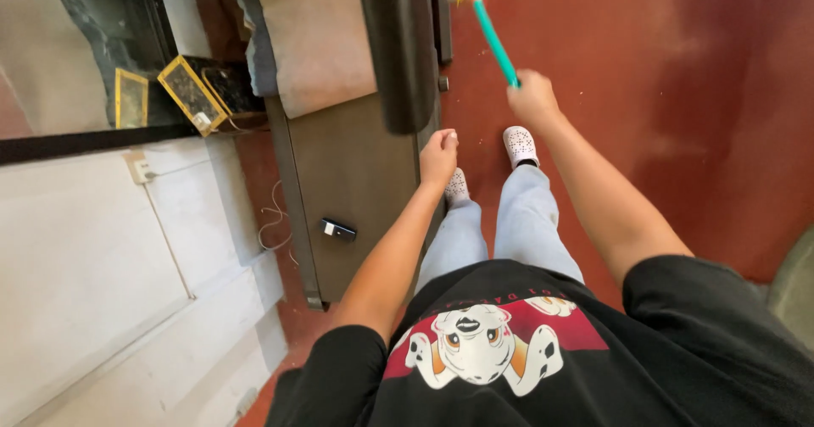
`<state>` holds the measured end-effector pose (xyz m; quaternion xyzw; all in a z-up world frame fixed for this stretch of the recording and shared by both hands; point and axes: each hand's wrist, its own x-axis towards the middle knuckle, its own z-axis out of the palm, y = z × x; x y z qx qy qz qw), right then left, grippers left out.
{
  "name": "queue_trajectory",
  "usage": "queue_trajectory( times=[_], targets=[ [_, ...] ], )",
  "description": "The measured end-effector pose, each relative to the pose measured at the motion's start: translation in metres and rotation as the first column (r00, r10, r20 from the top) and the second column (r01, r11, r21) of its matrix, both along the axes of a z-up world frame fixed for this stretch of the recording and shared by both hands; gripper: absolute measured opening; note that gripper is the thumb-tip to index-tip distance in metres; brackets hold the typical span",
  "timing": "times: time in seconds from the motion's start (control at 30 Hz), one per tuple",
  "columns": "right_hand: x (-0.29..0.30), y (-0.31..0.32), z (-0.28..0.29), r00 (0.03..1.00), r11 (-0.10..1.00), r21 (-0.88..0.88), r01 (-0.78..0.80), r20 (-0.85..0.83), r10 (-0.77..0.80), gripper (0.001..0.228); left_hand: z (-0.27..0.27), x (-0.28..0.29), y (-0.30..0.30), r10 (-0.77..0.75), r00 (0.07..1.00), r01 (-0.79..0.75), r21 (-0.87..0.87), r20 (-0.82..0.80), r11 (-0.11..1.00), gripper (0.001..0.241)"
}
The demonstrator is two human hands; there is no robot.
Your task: Cleaning the console and handles of a treadmill with a cloth and then sweeping the floor around it with a broom.
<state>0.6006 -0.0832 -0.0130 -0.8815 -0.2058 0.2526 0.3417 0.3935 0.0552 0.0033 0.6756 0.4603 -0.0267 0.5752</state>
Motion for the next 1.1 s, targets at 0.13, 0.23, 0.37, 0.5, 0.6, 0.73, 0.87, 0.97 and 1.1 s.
queue_trajectory(
  times=[0.13,0.23,0.37,0.5,0.6,0.73,0.87,0.97,1.1],
  targets=[
    [0.101,0.059,-0.004,0.924,0.982,-0.055,0.178,-0.334,-0.186,0.030,-0.040,0.034,-0.009,0.114,0.990,-0.117,0.028,0.086,0.993,0.027],
    [0.168,0.100,-0.020,0.885,0.978,-0.029,0.207,-0.421,-0.200,0.040,-0.052,0.061,-0.026,0.178,0.982,-0.178,-0.013,0.063,0.984,0.027],
    [0.234,0.144,-0.195,0.988,0.986,-0.137,0.093,0.133,-0.074,0.048,-0.082,0.091,-0.055,0.259,0.965,-0.257,-0.060,0.033,0.965,0.029],
    [0.226,0.134,-0.229,0.979,0.954,-0.224,-0.198,-0.005,0.203,0.049,-0.105,0.104,-0.082,0.294,0.956,-0.292,-0.096,0.007,0.952,0.028],
    [0.195,0.076,-0.221,0.864,0.846,-0.278,-0.454,0.093,0.495,0.054,-0.113,0.104,-0.094,0.295,0.953,-0.301,-0.106,-0.070,0.948,0.029],
    [0.168,-0.003,-0.136,0.719,0.607,-0.436,-0.664,-0.148,0.679,0.058,-0.105,0.114,-0.101,0.276,0.954,-0.289,-0.120,-0.115,0.950,0.030],
    [0.182,-0.030,-0.067,0.728,0.554,-0.481,-0.680,-0.354,0.587,0.054,-0.073,0.150,-0.094,0.210,0.962,-0.229,-0.099,-0.173,0.968,0.032],
    [0.218,-0.032,-0.011,0.818,0.594,-0.567,-0.570,-0.319,0.479,0.052,-0.088,0.165,-0.093,0.189,0.979,-0.194,-0.062,-0.080,0.979,0.033],
    [0.276,-0.041,-0.048,0.866,0.720,-0.528,-0.451,-0.063,0.496,0.037,-0.080,0.182,-0.085,0.139,0.985,-0.138,0.015,-0.106,0.990,0.032]
  ],
)
